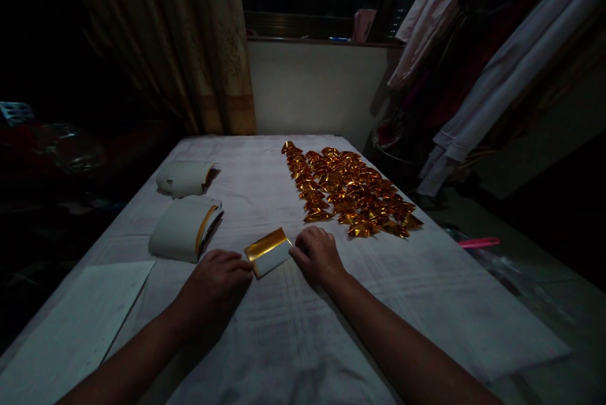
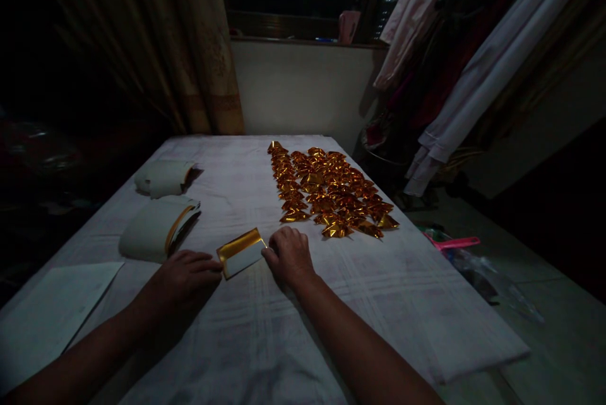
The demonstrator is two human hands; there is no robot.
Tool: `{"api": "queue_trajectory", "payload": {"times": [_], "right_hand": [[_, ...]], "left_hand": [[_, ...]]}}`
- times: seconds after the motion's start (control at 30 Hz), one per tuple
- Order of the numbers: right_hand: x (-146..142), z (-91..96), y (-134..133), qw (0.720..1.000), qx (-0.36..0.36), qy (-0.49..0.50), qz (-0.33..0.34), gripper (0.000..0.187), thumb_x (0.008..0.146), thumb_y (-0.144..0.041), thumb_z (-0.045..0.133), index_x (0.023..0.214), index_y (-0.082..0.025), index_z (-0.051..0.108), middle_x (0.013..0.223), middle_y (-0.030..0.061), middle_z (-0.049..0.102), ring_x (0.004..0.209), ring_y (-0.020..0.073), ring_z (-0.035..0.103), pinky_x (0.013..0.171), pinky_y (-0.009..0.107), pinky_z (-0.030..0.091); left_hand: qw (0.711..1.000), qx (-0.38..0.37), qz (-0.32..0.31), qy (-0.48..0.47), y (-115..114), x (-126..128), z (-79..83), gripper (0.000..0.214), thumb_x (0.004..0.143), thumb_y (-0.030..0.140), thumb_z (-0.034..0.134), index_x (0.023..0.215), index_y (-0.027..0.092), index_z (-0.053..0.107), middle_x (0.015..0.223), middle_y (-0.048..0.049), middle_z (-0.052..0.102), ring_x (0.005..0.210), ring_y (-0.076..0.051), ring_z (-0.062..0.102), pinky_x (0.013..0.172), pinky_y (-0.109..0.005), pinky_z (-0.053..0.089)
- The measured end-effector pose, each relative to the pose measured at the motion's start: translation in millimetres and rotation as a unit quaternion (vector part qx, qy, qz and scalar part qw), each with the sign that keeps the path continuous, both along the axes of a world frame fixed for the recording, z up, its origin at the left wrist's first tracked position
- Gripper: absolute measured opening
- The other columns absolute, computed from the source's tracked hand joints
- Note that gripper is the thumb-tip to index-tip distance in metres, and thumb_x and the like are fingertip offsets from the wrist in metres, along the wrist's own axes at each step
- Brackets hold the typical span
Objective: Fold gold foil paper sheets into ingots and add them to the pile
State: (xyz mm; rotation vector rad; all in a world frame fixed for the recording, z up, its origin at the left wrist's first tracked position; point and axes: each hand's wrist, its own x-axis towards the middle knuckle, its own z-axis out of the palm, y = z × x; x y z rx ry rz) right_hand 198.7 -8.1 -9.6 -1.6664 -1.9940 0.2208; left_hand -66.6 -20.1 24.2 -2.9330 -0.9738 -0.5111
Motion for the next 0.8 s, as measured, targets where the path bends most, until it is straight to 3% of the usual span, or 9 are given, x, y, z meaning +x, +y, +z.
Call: {"api": "queue_trajectory", "payload": {"times": [0.13, 0.23, 0.33, 0.5, 0.8], "right_hand": [[0, 0.1, 0, 1.000, 0.002, 0.000, -0.003, 0.012, 0.087, -0.028, 0.072, 0.084, -0.020, 0.062, 0.092, 0.0022, 0.063, 0.094, 0.0202, 0.055, 0.080, 0.032, 0.032], [0, 0.5, 0, 1.000, 0.001, 0.003, -0.001, 0.011, 0.088, -0.029, 0.070, 0.085, -0.020, 0.063, 0.092, 0.0025, 0.064, 0.094, 0.0204, 0.055, 0.080, 0.032, 0.032], [1, 0.3, 0, 1.000, 0.002, 0.019, -0.002, 0.008, 0.088, -0.027, 0.068, 0.088, -0.021, 0.064, 0.093, 0.0024, 0.065, 0.096, 0.0203, 0.056, 0.081, 0.032, 0.032], [2, -1.4, 1, 0.999, 0.010, 0.044, 0.001, 0.013, 0.086, -0.026, 0.069, 0.098, -0.021, 0.067, 0.097, 0.0032, 0.068, 0.098, 0.0209, 0.058, 0.082, 0.032, 0.034], [7, -1.9, 3, 0.996, -0.002, 0.083, 0.038, 0.024, 0.085, -0.027, 0.070, 0.108, -0.022, 0.069, 0.104, 0.0052, 0.071, 0.102, 0.0228, 0.062, 0.087, 0.036, 0.039]], "left_hand": [[0.985, -0.062, 0.155, -0.053, 0, 18, 5.8, 0.020, 0.092, 0.022, 0.051, 0.103, 0.021, 0.068, 0.104, -0.0077, 0.073, 0.095, -0.026, 0.066, 0.083, -0.041, 0.045], [0.971, -0.091, 0.216, -0.057, -2, 34, 4.6, 0.022, 0.085, 0.036, 0.064, 0.101, 0.021, 0.068, 0.100, -0.0070, 0.070, 0.097, -0.029, 0.063, 0.086, -0.043, 0.044], [0.964, -0.110, 0.235, -0.063, -3, 43, 0.2, 0.024, 0.078, 0.038, 0.071, 0.095, 0.022, 0.067, 0.097, -0.0045, 0.067, 0.098, -0.029, 0.061, 0.090, -0.044, 0.042], [0.958, -0.133, 0.241, -0.082, -4, 46, -5.3, 0.013, 0.079, 0.029, 0.069, 0.081, 0.021, 0.059, 0.087, -0.0019, 0.065, 0.091, -0.025, 0.059, 0.085, -0.041, 0.041], [0.945, -0.152, 0.245, -0.156, -1, 41, -16.0, 0.011, 0.079, 0.030, 0.064, 0.087, 0.022, 0.064, 0.084, -0.0021, 0.071, 0.084, -0.025, 0.065, 0.085, -0.043, 0.048]]}}
